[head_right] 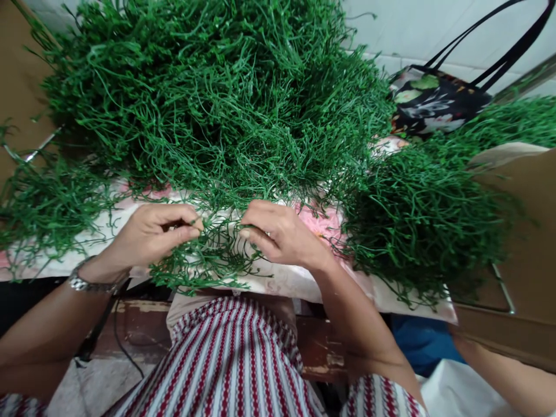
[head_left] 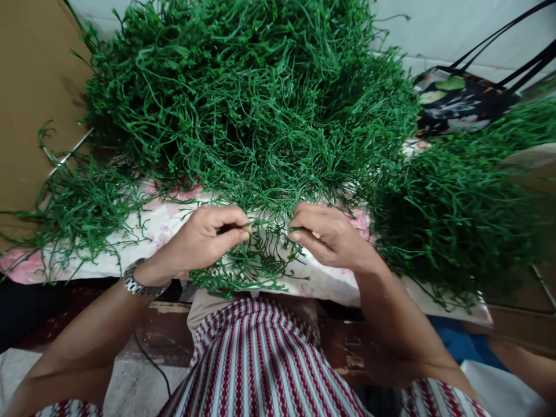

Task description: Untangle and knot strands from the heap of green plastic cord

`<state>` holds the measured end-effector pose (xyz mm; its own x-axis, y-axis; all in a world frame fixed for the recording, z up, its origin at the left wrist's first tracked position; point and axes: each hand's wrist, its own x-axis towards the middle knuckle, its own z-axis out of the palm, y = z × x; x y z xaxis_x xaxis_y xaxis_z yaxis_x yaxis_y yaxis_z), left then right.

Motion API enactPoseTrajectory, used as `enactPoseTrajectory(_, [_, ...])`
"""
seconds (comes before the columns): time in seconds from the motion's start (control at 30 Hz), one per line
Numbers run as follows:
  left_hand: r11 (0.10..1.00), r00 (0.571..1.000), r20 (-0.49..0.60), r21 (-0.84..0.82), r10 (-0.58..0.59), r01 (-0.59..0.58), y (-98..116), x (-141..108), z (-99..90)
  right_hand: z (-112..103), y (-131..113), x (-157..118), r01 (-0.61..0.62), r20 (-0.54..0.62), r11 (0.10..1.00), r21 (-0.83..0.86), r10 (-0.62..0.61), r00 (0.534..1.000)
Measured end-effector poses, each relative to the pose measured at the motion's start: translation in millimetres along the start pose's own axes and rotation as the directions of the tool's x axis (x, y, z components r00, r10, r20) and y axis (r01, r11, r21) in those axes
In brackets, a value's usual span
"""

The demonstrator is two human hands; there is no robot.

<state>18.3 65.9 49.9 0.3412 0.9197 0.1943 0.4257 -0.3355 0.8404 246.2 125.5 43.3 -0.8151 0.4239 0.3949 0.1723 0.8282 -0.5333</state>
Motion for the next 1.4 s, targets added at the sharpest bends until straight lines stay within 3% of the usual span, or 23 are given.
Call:
enactPoseTrajectory(0.1, [0.967, 0.979, -0.134, -0.227, -0.150, 0.117, -1, 5, 1.7, 3, 1, 3, -0.037, -0.125, 0.991, 0.128, 0.053, 0.991])
enactPoseTrajectory(0.27, [0.912, 0.960, -0.214, -0.403, -0.180, 0.081, -4, 10, 15.4, 26, -8, 14, -0.183, -0.102, 0.932, 0.314, 0.225, 0.969])
enactPoseTrajectory(0.43, [0.938, 0.909, -0.377, -0.343, -0.179, 0.042, -6, 6, 24.8, 42, -16, 18, -0.286, -0.090, 0.878, 0.385, 0.344, 0.935])
enactPoseTrajectory(0.57, [0.985, 0.893, -0.444, -0.175, -0.075, -0.004, -4, 1, 28.9, 45, -19, 17, -0.274, -0.093, 0.890, 0.365, 0.328, 0.940])
enactPoseTrajectory(0.7, [0.998, 0.903, -0.426, 0.004, 0.052, -0.055, -1, -1, 31.5, 43, -17, 16, -0.300, -0.023, 0.901, 0.313, 0.323, 0.946])
enactPoseTrajectory(0.8, [0.997, 0.918, -0.389, 0.029, 0.080, -0.074, 0, -2, 30.9, 40, -15, 15, -0.297, 0.027, 0.907, 0.297, 0.303, 0.953])
enactPoseTrajectory(0.97, [0.993, 0.971, -0.233, -0.115, -0.056, 0.029, -2, -4, 24.6, 39, -13, 16, -0.230, -0.019, 0.910, 0.346, 0.252, 0.968])
enactPoseTrajectory(1.13, [0.979, 0.989, -0.108, -0.185, -0.104, 0.083, -3, -5, 16.0, 40, -15, 16, -0.219, -0.085, 0.932, 0.289, 0.253, 0.964])
enactPoseTrajectory(1.4, [0.991, 0.990, -0.137, 0.136, 0.037, -0.019, 4, -1, 11.2, 39, -15, 16, -0.145, -0.136, 0.974, 0.174, 0.169, 0.976])
